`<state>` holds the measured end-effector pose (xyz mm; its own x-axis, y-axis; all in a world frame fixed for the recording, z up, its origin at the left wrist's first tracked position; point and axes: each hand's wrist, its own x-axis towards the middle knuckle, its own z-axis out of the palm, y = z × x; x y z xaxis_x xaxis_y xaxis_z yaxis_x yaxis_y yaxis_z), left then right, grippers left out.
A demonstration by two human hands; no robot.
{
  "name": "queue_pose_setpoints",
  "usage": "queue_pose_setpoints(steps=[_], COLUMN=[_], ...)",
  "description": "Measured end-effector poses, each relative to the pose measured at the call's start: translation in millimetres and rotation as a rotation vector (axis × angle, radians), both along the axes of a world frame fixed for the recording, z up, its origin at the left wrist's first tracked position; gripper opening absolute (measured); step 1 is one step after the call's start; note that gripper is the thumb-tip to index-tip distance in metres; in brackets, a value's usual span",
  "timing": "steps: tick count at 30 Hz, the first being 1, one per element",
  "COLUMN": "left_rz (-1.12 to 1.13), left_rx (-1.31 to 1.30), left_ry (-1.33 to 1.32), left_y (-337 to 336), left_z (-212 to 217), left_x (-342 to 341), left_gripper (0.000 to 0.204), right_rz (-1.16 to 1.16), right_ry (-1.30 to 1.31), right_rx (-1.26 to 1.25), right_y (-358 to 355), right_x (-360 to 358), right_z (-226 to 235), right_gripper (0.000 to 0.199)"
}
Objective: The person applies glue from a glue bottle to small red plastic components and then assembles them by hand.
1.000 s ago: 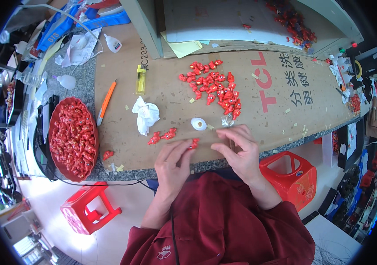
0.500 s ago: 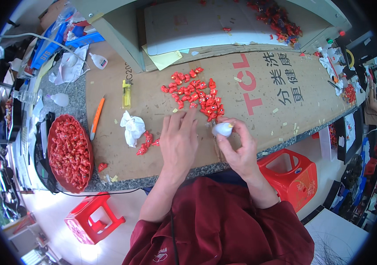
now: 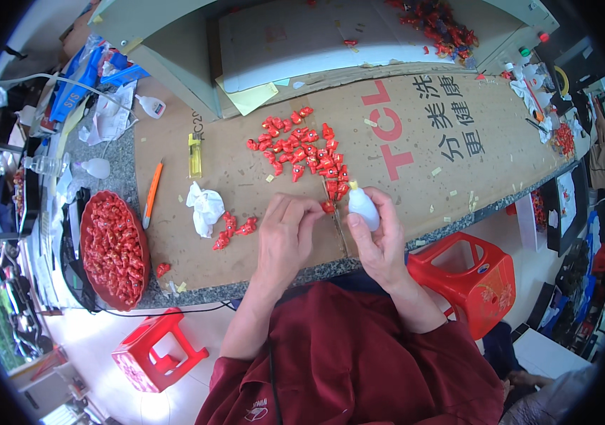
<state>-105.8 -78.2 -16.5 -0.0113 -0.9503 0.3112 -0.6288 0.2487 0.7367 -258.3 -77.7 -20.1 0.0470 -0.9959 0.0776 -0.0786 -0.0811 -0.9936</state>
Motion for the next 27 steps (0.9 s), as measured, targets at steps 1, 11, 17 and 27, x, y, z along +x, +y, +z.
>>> queue_pose_setpoints(steps=[1,11,17,27], left_rz=[-0.002,0.012,-0.070,0.001], left_rx=[0.032,0.329,0.422,0.399], left_ry=[0.065,0.788,1.156,0.725], left_y=[8,52,66,78], left_z=[0,-9,-12,-4], left_x=[0,16,30,29], left_gripper=[0.012,0.029,0.028,0.024], right_rz=[0.027,0.345,0.380,0.420], right_ry=[-0.067,-0.229,-0.040,0.091], right_rx=[0.041,0.048,0.035,0.006], right_y=[2,16,17,21], right_x=[4,22,20,28], right_z=[0,-2,20,21], right_gripper=[0.030,0.031,0.028,0.027])
